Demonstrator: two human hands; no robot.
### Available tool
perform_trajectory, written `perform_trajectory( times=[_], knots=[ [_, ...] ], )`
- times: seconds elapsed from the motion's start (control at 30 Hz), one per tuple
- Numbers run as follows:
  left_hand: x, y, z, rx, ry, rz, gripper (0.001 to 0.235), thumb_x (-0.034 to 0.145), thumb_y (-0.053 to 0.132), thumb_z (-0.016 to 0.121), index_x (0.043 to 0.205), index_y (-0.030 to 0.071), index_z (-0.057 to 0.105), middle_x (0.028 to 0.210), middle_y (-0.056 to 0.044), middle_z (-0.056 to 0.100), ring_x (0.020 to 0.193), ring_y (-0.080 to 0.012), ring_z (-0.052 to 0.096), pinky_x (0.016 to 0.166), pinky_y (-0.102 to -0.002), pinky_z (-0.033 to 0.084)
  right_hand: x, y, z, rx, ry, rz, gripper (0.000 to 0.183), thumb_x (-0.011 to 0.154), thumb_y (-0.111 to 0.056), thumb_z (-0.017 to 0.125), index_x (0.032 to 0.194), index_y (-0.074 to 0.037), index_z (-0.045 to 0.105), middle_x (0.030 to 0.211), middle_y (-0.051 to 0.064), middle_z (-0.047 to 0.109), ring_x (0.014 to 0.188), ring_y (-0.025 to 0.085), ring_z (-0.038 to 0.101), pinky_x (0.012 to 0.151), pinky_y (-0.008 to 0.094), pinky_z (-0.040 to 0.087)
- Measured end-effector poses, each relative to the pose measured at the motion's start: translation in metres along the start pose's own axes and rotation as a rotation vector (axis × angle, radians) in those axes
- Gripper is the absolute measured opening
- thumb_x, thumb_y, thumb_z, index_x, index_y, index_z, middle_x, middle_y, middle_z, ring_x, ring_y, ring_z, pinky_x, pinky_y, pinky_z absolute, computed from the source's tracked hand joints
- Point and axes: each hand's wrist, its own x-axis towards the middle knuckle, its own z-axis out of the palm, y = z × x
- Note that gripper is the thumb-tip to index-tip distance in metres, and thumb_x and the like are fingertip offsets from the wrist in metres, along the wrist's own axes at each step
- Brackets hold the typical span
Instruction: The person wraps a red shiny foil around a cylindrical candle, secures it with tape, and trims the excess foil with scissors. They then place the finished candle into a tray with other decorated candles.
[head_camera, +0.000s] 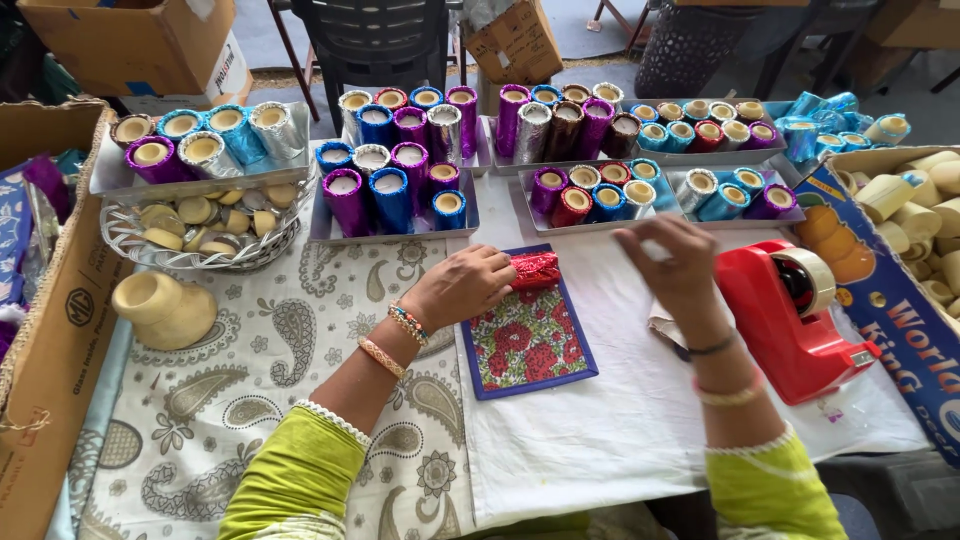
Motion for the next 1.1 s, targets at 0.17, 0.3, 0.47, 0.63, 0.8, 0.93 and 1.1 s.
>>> perform_trajectory(
  times=[0.17, 0.3, 0.47, 0.63, 0.8, 0.93, 1.1],
  knots=[
    [0.001, 0.001, -0.004, 0.014, -0.003, 0.036, 0.015, 0.091, 0.018, 0.069, 0.088, 0.005, 0.062, 0.091, -0.01, 0.065, 0.097, -0.0276, 0.064, 0.092, -0.04, 0.053, -0.037, -0.007, -0.095, -0.249, 0.101, 0.138, 0.016, 0.104, -0.01, 0.08, 0.095, -0.001, 0.072, 0.09, 0.01, 0.071, 0.081, 0.02, 0.07, 0.072, 0.032, 0.053],
    [0.006, 0.004, -0.008, -0.002, 0.011, 0.038, 0.013, 0.088, 0.015, 0.069, 0.085, 0.004, 0.063, 0.094, -0.011, 0.066, 0.1, -0.0291, 0.065, 0.092, -0.041, 0.052, -0.081, 0.005, -0.169, -0.556, 0.096, 0.342, 0.024, 0.112, -0.016, 0.08, 0.094, -0.002, 0.072, 0.087, 0.01, 0.07, 0.078, 0.022, 0.068, 0.073, 0.032, 0.051],
    [0.01, 0.008, -0.007, 0.001, 0.03, 0.03, 0.015, 0.09, 0.015, 0.069, 0.091, 0.002, 0.064, 0.102, -0.011, 0.068, 0.105, -0.0289, 0.065, 0.097, -0.042, 0.051, -0.134, 0.03, -0.214, -0.789, 0.003, 0.58, 0.023, 0.11, -0.028, 0.075, 0.101, -0.006, 0.077, 0.093, 0.011, 0.069, 0.083, 0.028, 0.069, 0.074, 0.039, 0.053],
    [0.01, 0.01, -0.009, 0.026, -0.001, 0.009, 0.014, 0.09, 0.016, 0.069, 0.091, 0.002, 0.065, 0.101, -0.01, 0.069, 0.105, -0.0284, 0.065, 0.098, -0.042, 0.051, -0.153, 0.059, -0.216, -0.732, -0.144, 0.627, 0.024, 0.104, -0.032, 0.071, 0.107, -0.01, 0.079, 0.099, 0.012, 0.069, 0.085, 0.029, 0.069, 0.078, 0.042, 0.054],
    [0.012, 0.012, -0.012, 0.053, -0.023, 0.0, 0.014, 0.09, 0.016, 0.069, 0.091, 0.002, 0.066, 0.1, -0.01, 0.069, 0.104, -0.0279, 0.065, 0.098, -0.041, 0.052, -0.153, 0.081, -0.216, -0.597, -0.181, 0.721, 0.027, 0.095, -0.031, 0.077, 0.106, -0.007, 0.079, 0.099, 0.011, 0.069, 0.079, 0.027, 0.068, 0.075, 0.04, 0.055],
    [0.01, 0.009, -0.008, 0.054, 0.009, 0.008, 0.016, 0.09, 0.017, 0.069, 0.092, 0.002, 0.066, 0.102, -0.01, 0.069, 0.105, -0.0274, 0.066, 0.098, -0.041, 0.052, -0.158, 0.094, -0.22, -0.528, -0.174, 0.682, 0.024, 0.093, -0.025, 0.079, 0.102, -0.003, 0.079, 0.096, 0.008, 0.068, 0.081, 0.02, 0.066, 0.074, 0.035, 0.054],
    [0.011, 0.011, -0.012, 0.045, -0.023, -0.012, 0.015, 0.091, 0.017, 0.069, 0.091, 0.002, 0.066, 0.101, -0.01, 0.07, 0.105, -0.0268, 0.066, 0.098, -0.04, 0.052, -0.165, 0.098, -0.215, 0.169, 0.136, 0.936, 0.017, 0.101, -0.02, 0.072, 0.105, -0.003, 0.073, 0.092, -0.002, 0.066, 0.075, 0.004, 0.056, 0.066, 0.019, 0.048]
  ],
)
